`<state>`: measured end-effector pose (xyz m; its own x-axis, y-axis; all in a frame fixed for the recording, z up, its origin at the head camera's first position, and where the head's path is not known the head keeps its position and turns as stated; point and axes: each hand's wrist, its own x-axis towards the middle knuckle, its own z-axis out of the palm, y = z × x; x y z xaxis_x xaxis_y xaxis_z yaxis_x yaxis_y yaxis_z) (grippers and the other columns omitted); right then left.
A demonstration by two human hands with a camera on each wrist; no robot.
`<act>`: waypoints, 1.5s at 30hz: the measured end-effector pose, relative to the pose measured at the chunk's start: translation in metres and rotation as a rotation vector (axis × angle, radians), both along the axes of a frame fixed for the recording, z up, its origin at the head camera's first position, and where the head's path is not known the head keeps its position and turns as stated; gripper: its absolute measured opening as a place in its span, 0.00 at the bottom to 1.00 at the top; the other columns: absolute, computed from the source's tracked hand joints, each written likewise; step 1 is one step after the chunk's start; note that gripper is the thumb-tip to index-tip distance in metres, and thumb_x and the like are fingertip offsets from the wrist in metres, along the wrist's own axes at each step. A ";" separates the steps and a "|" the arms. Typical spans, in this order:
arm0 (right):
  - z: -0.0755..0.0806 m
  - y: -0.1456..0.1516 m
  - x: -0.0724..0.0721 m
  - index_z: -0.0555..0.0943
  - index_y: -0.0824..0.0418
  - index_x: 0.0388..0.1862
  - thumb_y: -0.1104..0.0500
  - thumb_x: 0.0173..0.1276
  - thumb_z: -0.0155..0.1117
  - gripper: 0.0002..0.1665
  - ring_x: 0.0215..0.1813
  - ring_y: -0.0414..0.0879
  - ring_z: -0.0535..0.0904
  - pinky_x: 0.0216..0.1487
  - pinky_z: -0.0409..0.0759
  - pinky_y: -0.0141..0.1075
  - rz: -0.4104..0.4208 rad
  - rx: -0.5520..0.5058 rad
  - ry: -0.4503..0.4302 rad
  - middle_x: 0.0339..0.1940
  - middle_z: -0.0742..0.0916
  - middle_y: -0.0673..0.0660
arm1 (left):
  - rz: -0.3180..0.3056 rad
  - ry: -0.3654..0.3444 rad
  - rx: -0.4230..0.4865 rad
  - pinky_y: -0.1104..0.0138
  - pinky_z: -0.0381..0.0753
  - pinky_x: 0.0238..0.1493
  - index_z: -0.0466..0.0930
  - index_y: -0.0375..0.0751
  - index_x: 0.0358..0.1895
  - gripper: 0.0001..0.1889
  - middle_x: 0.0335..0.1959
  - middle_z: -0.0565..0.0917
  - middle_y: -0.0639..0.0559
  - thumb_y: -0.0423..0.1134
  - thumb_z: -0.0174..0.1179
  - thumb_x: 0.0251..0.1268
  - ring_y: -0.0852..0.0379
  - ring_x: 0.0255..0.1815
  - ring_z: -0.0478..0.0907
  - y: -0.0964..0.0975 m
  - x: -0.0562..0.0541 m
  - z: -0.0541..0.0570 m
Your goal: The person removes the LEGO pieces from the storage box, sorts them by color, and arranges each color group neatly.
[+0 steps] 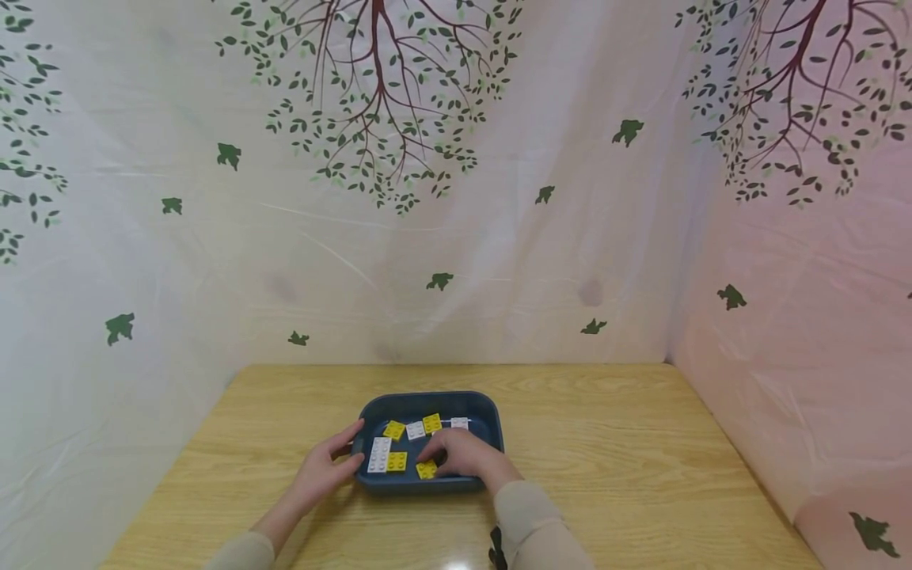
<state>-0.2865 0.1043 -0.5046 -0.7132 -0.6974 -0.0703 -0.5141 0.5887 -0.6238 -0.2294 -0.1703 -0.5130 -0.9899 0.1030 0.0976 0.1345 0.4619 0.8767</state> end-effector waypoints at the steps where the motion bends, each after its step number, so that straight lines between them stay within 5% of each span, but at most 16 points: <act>1: 0.000 0.000 0.000 0.89 0.50 0.48 0.67 0.58 0.74 0.19 0.51 0.35 0.78 0.58 0.77 0.37 -0.001 -0.004 0.001 0.45 0.86 0.39 | -0.001 0.000 0.002 0.47 0.73 0.63 0.69 0.41 0.71 0.30 0.70 0.70 0.37 0.34 0.62 0.66 0.37 0.64 0.72 0.000 0.000 0.000; 16: 0.006 0.008 0.001 0.87 0.51 0.54 0.59 0.63 0.73 0.19 0.46 0.36 0.78 0.51 0.80 0.34 -0.061 -0.147 0.087 0.49 0.83 0.44 | 0.003 -0.004 -0.018 0.47 0.73 0.62 0.69 0.41 0.72 0.30 0.70 0.70 0.37 0.35 0.62 0.66 0.37 0.64 0.73 0.001 0.000 0.000; 23: 0.013 0.023 0.006 0.87 0.54 0.53 0.60 0.62 0.73 0.19 0.46 0.40 0.79 0.50 0.82 0.42 -0.050 -0.216 0.183 0.49 0.83 0.47 | 0.012 -0.011 -0.017 0.47 0.74 0.62 0.69 0.42 0.72 0.30 0.70 0.70 0.37 0.34 0.62 0.66 0.37 0.63 0.73 0.003 0.000 0.000; 32: 0.024 0.053 0.009 0.85 0.59 0.56 0.62 0.62 0.73 0.21 0.48 0.44 0.79 0.51 0.82 0.39 -0.055 -0.249 0.233 0.49 0.83 0.50 | 0.016 -0.015 -0.026 0.47 0.74 0.62 0.69 0.42 0.72 0.30 0.70 0.70 0.37 0.35 0.62 0.66 0.37 0.63 0.73 0.003 -0.002 0.000; 36: 0.028 0.066 0.009 0.84 0.56 0.57 0.61 0.63 0.72 0.21 0.48 0.46 0.79 0.52 0.81 0.42 -0.123 -0.220 0.241 0.49 0.83 0.50 | 0.011 -0.013 -0.025 0.47 0.73 0.62 0.69 0.42 0.72 0.30 0.69 0.71 0.37 0.35 0.62 0.66 0.37 0.63 0.73 0.002 -0.002 0.000; 45: 0.037 0.096 0.015 0.83 0.54 0.58 0.59 0.66 0.70 0.21 0.52 0.53 0.79 0.57 0.79 0.54 -0.306 -0.280 0.103 0.55 0.82 0.56 | 0.014 -0.005 -0.028 0.48 0.74 0.62 0.69 0.42 0.72 0.30 0.69 0.71 0.37 0.35 0.62 0.66 0.37 0.63 0.74 0.001 -0.002 -0.001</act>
<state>-0.2719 0.2003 -0.4680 -0.8837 -0.4344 0.1745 -0.4102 0.5390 -0.7356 -0.2309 -0.1693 -0.5137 -0.9917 0.0918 0.0901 0.1237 0.4884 0.8638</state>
